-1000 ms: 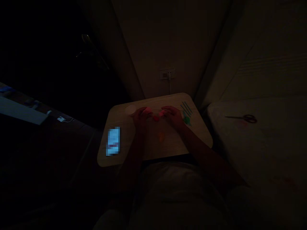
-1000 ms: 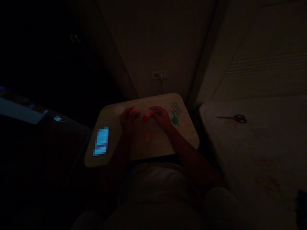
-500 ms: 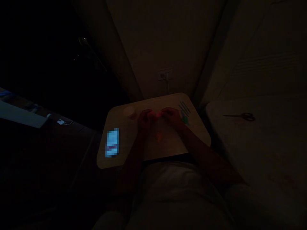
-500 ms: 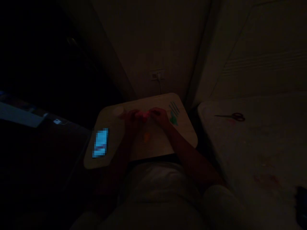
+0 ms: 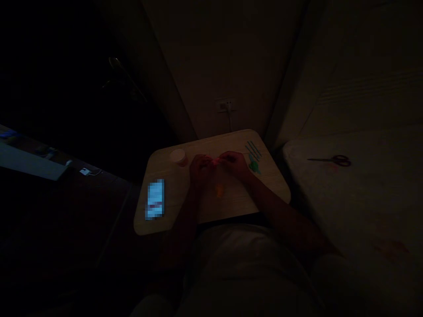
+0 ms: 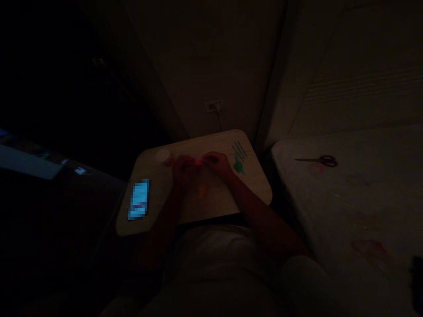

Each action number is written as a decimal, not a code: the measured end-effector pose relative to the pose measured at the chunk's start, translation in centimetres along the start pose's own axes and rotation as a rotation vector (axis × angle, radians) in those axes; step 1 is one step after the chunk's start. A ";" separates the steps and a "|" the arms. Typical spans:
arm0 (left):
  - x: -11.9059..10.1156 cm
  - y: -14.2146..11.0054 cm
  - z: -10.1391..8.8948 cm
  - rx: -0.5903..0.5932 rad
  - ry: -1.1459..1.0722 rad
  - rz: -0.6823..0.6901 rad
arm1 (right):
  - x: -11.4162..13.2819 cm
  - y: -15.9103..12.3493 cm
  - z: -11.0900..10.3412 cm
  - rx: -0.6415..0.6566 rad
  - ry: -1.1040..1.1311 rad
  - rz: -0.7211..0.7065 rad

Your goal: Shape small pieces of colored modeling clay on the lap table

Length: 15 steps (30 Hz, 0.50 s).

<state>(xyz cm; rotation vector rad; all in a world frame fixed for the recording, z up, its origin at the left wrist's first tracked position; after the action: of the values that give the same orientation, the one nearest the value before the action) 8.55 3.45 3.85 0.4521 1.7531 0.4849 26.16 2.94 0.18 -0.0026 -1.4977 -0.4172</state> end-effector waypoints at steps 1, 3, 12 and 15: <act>-0.3 0.1 0.0 0.002 0.026 0.001 | 0.1 0.0 0.1 0.005 0.002 -0.006; -0.9 0.5 -0.2 0.002 0.067 0.028 | 0.3 0.0 0.1 0.016 0.005 -0.020; -3.1 6.4 -10.3 -0.139 0.431 0.119 | -0.1 0.1 -0.4 -0.010 0.033 -0.015; -2.5 8.9 -11.7 0.028 0.564 0.120 | -0.1 0.1 -0.2 0.016 0.043 -0.019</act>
<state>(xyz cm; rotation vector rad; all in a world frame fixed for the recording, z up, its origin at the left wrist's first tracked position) -1.90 8.58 13.24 0.4710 2.2832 0.7242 26.41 3.04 0.05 0.0331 -1.4597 -0.4174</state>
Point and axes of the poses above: each hand's wrist, its own y-axis towards the middle knuckle, its own z-axis out of the palm, x = y × z, the point moved 5 cm from there along y, towards the middle knuckle, and after that the axes turned 6 degrees about -x, right-handed, at the moved point
